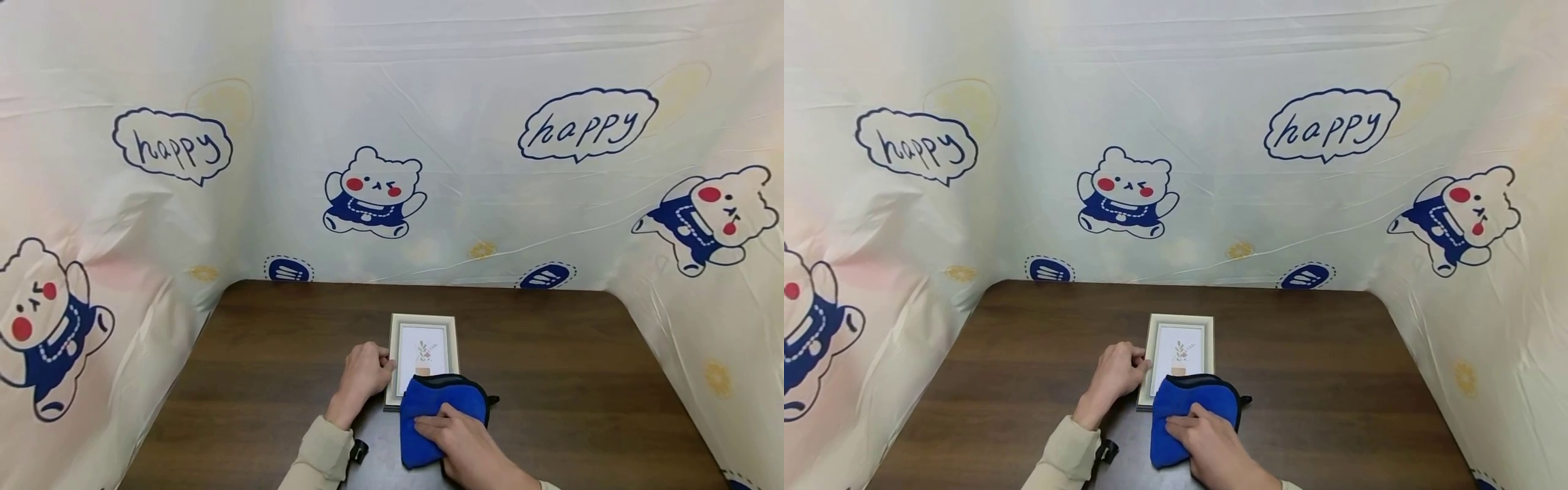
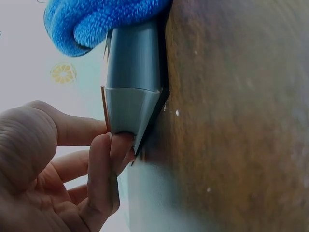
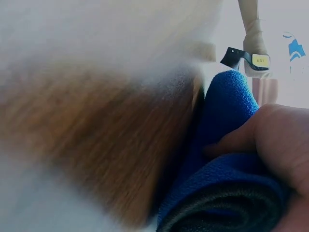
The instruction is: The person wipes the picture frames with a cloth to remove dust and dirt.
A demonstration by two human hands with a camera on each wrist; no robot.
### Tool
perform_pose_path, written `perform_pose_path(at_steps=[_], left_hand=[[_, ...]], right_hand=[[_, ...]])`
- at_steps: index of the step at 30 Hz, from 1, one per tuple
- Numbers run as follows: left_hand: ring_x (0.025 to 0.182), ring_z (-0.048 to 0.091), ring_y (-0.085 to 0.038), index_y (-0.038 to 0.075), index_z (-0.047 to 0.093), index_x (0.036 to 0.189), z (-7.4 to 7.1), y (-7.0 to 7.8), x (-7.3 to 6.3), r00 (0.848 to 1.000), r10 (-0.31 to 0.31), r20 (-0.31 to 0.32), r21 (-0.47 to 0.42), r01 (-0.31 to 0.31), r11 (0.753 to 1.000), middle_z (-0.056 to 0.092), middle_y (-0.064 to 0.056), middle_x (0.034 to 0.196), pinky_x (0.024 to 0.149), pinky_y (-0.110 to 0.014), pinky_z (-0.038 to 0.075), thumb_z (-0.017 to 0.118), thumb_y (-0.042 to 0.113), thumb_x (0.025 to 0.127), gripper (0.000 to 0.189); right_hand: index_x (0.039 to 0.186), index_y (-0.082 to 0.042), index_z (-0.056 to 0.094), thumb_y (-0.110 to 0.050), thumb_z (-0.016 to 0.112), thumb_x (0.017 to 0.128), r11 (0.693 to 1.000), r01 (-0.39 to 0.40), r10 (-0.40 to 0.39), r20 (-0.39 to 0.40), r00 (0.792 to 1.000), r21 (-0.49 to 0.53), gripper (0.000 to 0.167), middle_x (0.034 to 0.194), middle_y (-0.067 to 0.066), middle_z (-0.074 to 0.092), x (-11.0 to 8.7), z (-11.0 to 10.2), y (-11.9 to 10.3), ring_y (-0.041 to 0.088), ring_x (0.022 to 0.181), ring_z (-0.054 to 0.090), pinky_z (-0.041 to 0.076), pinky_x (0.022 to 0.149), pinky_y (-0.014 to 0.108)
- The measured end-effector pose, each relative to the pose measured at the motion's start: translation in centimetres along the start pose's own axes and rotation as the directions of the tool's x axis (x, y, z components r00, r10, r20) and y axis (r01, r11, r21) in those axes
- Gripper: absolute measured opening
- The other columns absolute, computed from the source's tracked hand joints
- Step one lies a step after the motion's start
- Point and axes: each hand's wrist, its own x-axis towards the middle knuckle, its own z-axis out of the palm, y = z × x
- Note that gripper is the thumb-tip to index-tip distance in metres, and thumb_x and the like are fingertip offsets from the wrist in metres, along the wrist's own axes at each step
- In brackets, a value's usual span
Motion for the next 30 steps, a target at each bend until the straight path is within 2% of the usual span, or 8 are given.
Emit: perform_pose_path(at_steps=[6,9,11,14,22,25,30], left_hand=[[0.067,0.052,-0.011,0.018,0.078,0.073,0.0,-0.1,0.1,1.0,0.017,-0.005,0.006,-0.017,1.0,0.06,0.008,0.067,0.067,-0.032,0.043,0.08,0.016,0.092,0.02],[0.071,0.056,-0.011,0.014,0.085,0.087,0.0,-0.2,0.0,1.0,0.009,-0.013,0.003,-0.009,1.0,0.065,0.007,0.072,0.068,-0.032,0.046,0.081,0.016,0.091,0.006],[0.072,0.058,-0.012,0.012,0.087,0.095,0.0,-0.2,-0.1,1.0,0.008,-0.02,0.001,-0.008,1.0,0.067,0.006,0.075,0.069,-0.033,0.048,0.082,0.016,0.09,0.008],[0.075,0.06,-0.012,0.011,0.087,0.099,0.0,-0.3,-0.1,1.0,0.009,-0.029,0.002,-0.008,1.0,0.069,0.006,0.077,0.07,-0.034,0.05,0.082,0.016,0.09,0.011],[0.075,0.059,-0.012,0.012,0.087,0.095,0.0,-0.4,-0.2,1.0,0.006,-0.029,-0.001,-0.006,1.0,0.068,0.006,0.076,0.07,-0.033,0.048,0.081,0.016,0.09,0.008],[0.072,0.056,-0.011,0.013,0.084,0.086,0.0,-0.4,-0.2,0.999,0.014,-0.032,0.004,-0.013,1.0,0.064,0.007,0.073,0.068,-0.032,0.046,0.081,0.015,0.091,0.006],[0.067,0.051,-0.011,0.016,0.074,0.071,0.0,-0.2,-0.3,0.999,0.034,-0.038,0.017,-0.034,0.999,0.058,0.006,0.068,0.066,-0.03,0.042,0.079,0.015,0.092,0.022]], right_hand=[[0.131,-0.017,0.077,0.012,0.074,0.078,0.999,-0.037,0.036,0.018,0.999,0.023,0.061,0.128,-0.005,0.077,-0.6,-0.3,0.3,0.007,0.095,0.058,0.051,0.078,0.021],[0.13,-0.016,0.078,0.012,0.074,0.078,0.998,-0.051,0.051,0.021,0.998,0.024,0.059,0.127,-0.005,0.077,-0.9,-0.3,0.5,0.007,0.094,0.058,0.051,0.079,0.021],[0.129,-0.016,0.079,0.011,0.075,0.078,0.998,-0.062,0.061,0.02,0.998,0.024,0.058,0.127,-0.005,0.077,-1.1,-0.4,0.6,0.007,0.093,0.057,0.051,0.078,0.021],[0.129,-0.016,0.079,0.01,0.074,0.077,0.996,-0.08,0.079,0.023,0.997,0.029,0.058,0.127,-0.005,0.077,-1.5,-0.5,0.7,0.007,0.093,0.057,0.051,0.078,0.022],[0.13,-0.018,0.079,0.013,0.072,0.077,0.983,-0.163,0.16,0.044,0.986,0.081,0.062,0.125,-0.005,0.078,-2.6,-1.2,1.0,0.006,0.093,0.056,0.053,0.077,0.026],[0.13,-0.019,0.079,0.013,0.071,0.077,0.974,-0.206,0.201,0.066,0.977,0.097,0.062,0.126,-0.006,0.078,-2.9,-1.5,1.1,0.006,0.094,0.056,0.055,0.079,0.028],[0.13,-0.019,0.079,0.01,0.072,0.079,0.963,-0.251,0.241,0.109,0.965,0.098,0.059,0.127,-0.005,0.077,-3.4,-1.9,1.4,0.006,0.093,0.055,0.054,0.08,0.028]])
